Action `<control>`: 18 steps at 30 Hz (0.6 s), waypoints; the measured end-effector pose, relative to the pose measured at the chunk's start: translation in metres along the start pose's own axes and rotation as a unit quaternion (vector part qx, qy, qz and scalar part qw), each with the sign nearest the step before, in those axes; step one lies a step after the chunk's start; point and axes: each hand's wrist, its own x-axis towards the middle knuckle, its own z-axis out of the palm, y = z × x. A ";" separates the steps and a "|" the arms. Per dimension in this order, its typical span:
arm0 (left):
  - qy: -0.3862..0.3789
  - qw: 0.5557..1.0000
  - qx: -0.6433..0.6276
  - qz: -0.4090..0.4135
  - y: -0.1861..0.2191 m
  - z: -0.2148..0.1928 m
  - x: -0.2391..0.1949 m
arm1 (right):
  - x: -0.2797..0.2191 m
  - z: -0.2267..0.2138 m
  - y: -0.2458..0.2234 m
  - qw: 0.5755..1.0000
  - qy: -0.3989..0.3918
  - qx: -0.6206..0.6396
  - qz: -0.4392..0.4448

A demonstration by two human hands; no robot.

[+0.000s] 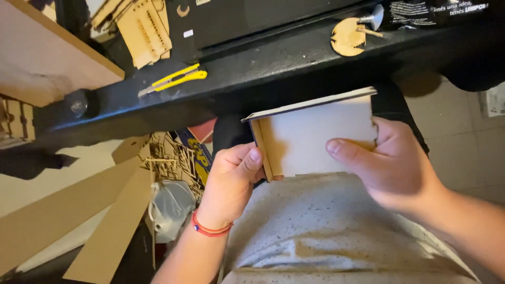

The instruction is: The person assembles a small wooden model by inserting dowels into pre-cut slots on flat wooden pieces. They repeatedly test-fit the components, remove and reinsert dowels, and adjust the alignment of the pieces to form a box-like structure.

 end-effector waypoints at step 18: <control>0.217 0.746 0.617 0.123 -0.022 -0.031 0.057 | 0.124 0.006 0.061 0.941 0.057 0.277 0.188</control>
